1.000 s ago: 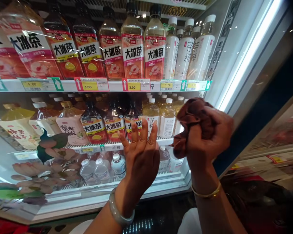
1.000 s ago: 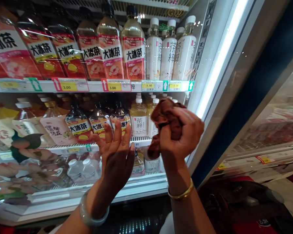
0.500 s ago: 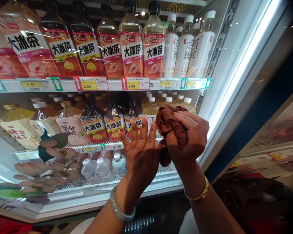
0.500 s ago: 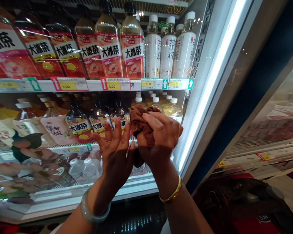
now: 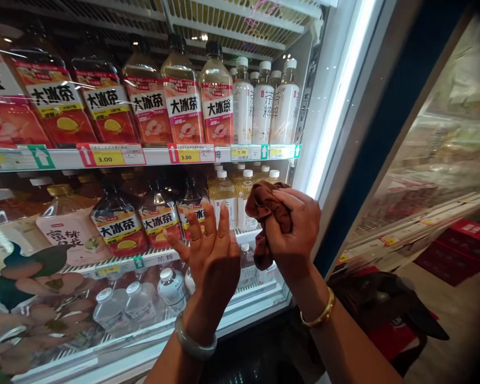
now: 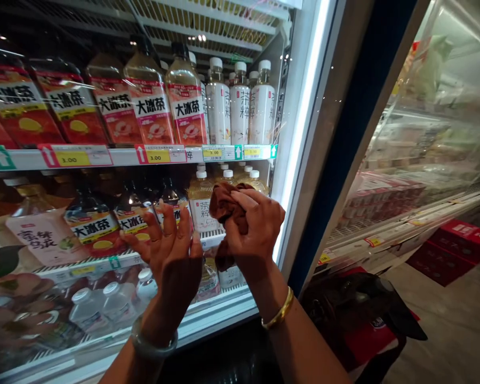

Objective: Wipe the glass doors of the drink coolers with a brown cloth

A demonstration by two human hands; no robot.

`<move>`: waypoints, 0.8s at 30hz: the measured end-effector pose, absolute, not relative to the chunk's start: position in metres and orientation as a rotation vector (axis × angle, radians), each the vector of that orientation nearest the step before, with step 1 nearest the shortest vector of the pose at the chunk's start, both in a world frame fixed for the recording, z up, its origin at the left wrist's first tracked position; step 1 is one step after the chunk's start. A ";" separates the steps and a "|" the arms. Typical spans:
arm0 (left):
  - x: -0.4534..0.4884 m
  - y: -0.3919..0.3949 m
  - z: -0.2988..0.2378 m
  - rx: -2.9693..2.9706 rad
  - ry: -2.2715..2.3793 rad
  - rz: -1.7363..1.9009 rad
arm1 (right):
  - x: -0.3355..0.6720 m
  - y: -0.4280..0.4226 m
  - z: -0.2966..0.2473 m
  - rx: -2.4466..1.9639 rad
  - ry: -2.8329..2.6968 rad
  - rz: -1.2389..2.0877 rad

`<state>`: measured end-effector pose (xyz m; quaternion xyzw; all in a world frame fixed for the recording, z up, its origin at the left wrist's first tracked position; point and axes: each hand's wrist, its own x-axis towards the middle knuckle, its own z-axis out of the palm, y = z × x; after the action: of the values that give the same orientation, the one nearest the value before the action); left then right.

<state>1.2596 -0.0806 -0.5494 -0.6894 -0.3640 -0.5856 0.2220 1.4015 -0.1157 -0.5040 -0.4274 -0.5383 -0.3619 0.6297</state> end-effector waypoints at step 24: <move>1.195 -0.091 -0.565 -2.101 -0.848 -1.202 | 1.349 -0.104 -0.554 -0.849 -1.410 -0.817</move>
<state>1.1954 -0.0909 -0.5649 -0.7853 -0.3170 -0.4494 0.2844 1.3494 -0.1040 -0.5539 -0.3673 -0.6098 -0.3536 0.6068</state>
